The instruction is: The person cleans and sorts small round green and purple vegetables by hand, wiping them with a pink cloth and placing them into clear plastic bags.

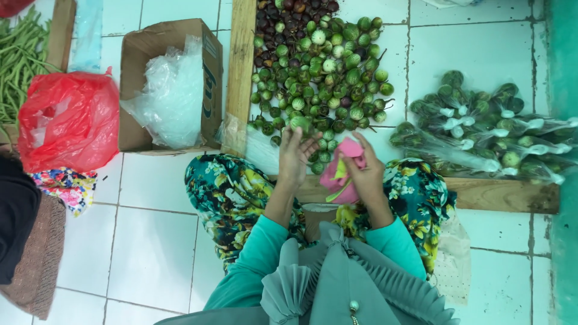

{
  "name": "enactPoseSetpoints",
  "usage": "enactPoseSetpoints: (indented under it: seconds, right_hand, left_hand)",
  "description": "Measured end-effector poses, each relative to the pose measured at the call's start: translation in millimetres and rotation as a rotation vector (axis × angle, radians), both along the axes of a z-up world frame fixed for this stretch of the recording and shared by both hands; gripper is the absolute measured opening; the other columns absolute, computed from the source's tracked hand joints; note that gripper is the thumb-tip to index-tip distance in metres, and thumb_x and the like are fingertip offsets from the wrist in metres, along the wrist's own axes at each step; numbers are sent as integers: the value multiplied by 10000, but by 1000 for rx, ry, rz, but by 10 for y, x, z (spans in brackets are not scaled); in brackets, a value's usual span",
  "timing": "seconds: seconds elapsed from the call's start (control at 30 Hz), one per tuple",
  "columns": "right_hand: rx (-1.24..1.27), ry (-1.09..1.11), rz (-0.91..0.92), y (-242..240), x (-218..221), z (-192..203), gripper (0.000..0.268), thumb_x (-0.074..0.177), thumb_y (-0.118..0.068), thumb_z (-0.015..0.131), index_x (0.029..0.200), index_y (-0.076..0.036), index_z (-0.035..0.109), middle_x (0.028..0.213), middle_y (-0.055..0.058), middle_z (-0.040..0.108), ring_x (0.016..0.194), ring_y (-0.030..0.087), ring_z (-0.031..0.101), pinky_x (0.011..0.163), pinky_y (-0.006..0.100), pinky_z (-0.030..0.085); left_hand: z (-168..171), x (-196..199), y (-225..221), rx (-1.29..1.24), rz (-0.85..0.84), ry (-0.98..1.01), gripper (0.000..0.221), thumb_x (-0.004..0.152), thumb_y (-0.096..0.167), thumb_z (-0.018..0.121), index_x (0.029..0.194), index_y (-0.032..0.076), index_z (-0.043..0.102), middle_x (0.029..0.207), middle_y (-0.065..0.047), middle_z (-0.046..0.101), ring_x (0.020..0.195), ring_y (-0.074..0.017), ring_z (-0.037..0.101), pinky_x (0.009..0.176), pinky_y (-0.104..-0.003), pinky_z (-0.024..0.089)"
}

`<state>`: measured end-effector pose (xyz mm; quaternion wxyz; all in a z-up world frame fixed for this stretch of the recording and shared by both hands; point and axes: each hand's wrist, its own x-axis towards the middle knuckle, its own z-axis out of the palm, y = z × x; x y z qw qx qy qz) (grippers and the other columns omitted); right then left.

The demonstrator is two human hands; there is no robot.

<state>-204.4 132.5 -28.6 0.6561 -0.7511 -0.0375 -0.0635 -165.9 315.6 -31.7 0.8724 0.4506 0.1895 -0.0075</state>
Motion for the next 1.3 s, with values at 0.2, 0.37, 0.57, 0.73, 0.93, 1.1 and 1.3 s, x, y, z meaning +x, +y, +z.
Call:
enactPoseSetpoints:
  seconds: [0.2,0.37,0.57,0.73,0.93,1.1,1.3]
  right_hand:
    - [764,-73,-331,-612,334,-695,456,1046,-322,643,1445,-136,525,1190,89,700,1042,143,712,995,323,592]
    - [452,-124,9,-68,75,-149,400,979,-378,683,1313,-159,670,1402,175,552,1311,373,472,1110,570,353]
    - [31,-142,171,35,147,60,390,954,-204,769,1328,-132,685,1304,245,465,1234,512,468,1015,637,336]
    - [-35,-178,-55,-59,212,-209,154,1010,-144,763,1100,-22,735,945,142,667,998,397,705,872,493,527]
    - [113,-75,-246,-116,193,-393,89,1017,-118,795,1037,-55,736,715,115,685,816,140,670,760,366,551]
    - [499,83,-281,-29,213,-334,139,1026,-219,749,1096,-105,712,864,40,731,853,61,614,844,331,560]
    - [664,27,-31,-340,202,-1045,394,975,-329,732,1263,-86,619,763,61,657,930,191,717,1089,501,509]
  left_hand:
    - [12,-146,114,40,-214,13,625,1053,247,579,1590,75,309,1230,-209,573,1011,-324,723,821,-372,631]
    - [-339,-315,-231,155,-396,-107,553,956,59,696,1473,63,501,1058,-172,645,925,-282,718,677,-299,601]
    - [-728,-416,-213,156,-443,-124,404,932,28,724,1321,55,619,990,-117,688,807,-200,683,555,-302,581]
    - [-615,-362,-378,118,-356,-16,483,967,84,725,1374,2,477,909,-164,681,690,-206,690,401,-283,554]
    - [-167,-545,-510,207,-516,-212,656,895,-207,460,1498,48,406,1239,-159,498,1121,-237,495,864,-416,605]
    - [-322,-516,-461,323,-521,-274,736,869,-77,745,1524,119,476,1174,-97,620,950,-132,642,762,-274,630]
    - [-427,-350,-282,178,-473,-43,495,1091,438,583,1266,-22,635,938,-132,657,806,-182,703,694,-300,636]
